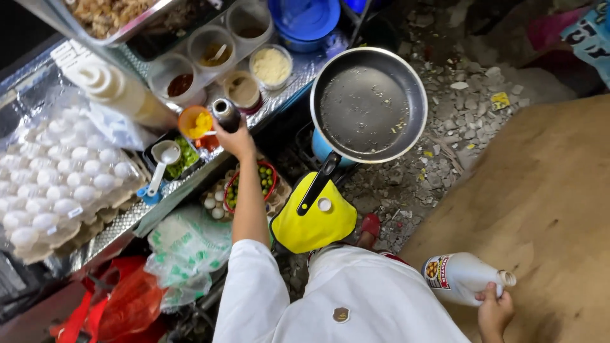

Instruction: The person scoops various powdered seasonings from small containers on a street food cart using a spoon. They then squat to retrieve a large white bottle, open it, and pour a dark liquid into a smaller squeeze bottle before capping it.

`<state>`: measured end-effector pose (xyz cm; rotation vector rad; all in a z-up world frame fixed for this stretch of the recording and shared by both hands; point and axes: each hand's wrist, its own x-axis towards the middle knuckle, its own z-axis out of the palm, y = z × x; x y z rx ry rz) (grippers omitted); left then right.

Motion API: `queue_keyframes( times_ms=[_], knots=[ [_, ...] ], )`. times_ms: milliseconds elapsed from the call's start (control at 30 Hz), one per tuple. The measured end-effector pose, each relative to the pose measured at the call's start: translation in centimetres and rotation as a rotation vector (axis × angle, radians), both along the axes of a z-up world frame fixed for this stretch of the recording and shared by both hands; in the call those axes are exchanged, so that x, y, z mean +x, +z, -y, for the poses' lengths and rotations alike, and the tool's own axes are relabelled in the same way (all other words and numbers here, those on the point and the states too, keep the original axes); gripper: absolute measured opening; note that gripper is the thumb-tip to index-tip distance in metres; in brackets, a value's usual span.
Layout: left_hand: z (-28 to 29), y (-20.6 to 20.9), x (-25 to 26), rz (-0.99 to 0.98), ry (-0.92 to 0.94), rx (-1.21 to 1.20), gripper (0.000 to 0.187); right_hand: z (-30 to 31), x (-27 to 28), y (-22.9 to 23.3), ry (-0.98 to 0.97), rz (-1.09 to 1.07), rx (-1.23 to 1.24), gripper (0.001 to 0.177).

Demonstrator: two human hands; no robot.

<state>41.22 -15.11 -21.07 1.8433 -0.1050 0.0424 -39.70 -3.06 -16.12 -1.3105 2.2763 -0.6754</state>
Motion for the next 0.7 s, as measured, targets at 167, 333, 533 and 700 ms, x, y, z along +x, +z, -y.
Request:
queue_keyframes(
  times_ms=[167,333,533,700],
  knots=[
    [0.3,1.2,-0.2,-0.010,0.010,0.012,0.080,0.6,1.1,-0.1,-0.001,-0.015,0.012,0.040],
    [0.4,-1.5,0.5,0.062,0.003,0.011,0.098,1.3,1.8,0.4,-0.002,0.029,-0.006,0.035],
    [-1.2,-3.0,-0.2,0.127,0.036,0.037,0.083,2.2,1.1,-0.9,0.062,0.219,-0.119,0.024],
    [-5.0,1.7,-5.8,0.015,0.011,-0.003,0.044,4.2,1.9,-0.6,0.150,0.193,-0.103,0.027]
  ],
)
